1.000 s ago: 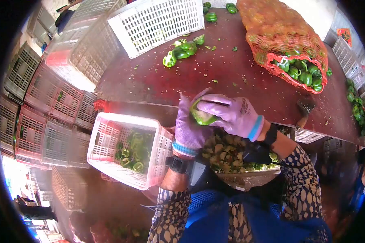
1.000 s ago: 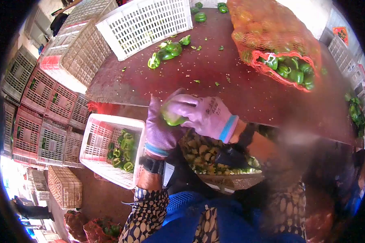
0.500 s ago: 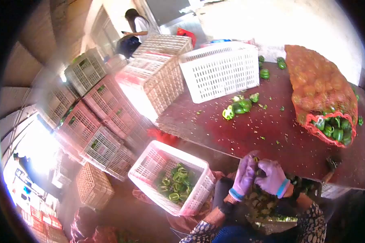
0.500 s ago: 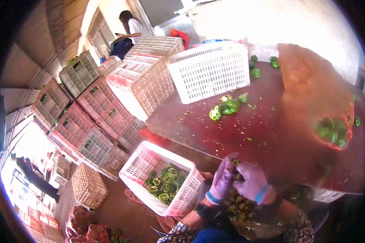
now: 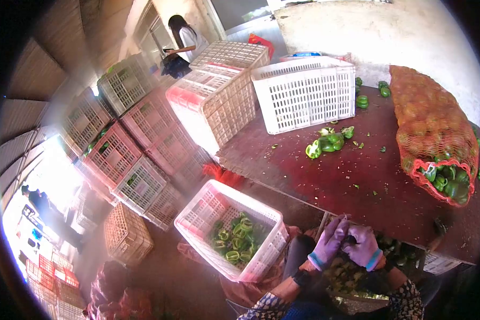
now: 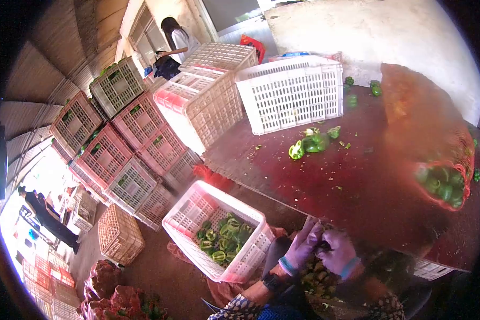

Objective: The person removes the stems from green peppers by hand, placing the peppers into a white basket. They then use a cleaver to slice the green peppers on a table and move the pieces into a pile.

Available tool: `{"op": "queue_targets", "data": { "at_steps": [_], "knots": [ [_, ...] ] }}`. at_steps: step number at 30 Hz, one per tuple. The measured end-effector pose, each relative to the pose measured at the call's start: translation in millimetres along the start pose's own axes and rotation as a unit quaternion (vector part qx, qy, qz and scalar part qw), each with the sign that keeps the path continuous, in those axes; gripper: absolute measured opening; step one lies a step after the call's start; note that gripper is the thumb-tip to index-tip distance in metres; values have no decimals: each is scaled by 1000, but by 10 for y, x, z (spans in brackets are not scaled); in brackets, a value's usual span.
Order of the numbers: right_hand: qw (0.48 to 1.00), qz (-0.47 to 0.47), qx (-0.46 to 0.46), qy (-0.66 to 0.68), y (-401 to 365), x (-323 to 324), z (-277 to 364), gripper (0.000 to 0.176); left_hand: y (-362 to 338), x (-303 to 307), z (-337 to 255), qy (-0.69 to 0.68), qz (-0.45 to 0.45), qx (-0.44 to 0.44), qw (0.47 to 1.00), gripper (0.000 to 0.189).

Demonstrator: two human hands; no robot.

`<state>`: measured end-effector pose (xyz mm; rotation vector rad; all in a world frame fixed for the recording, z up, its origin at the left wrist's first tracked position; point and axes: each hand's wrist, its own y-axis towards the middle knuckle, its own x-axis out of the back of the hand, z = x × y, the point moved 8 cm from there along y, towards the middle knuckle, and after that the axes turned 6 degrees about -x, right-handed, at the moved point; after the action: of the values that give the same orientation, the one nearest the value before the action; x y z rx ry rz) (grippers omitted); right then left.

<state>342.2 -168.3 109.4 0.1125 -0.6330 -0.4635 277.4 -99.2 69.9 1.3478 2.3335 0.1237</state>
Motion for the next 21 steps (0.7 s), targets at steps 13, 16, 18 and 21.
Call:
{"op": "queue_targets", "data": {
  "at_steps": [13, 16, 18, 21],
  "knots": [
    [974, 42, -123, 188, 18, -11, -2, 30, -64, -39, 87, -26, 23, 8, 999, 87],
    [986, 14, -96, 133, -7, 23, 157, 26, -59, -79, 121, -90, 41, 50, 994, 87],
    [991, -1, -77, 112, -12, 35, 178, 24, -45, -95, 45, -97, 41, 40, 994, 87],
    [996, -13, -10, 85, -28, 11, 213, 21, -23, -36, -75, -92, 45, 43, 994, 84]
  ]
}}
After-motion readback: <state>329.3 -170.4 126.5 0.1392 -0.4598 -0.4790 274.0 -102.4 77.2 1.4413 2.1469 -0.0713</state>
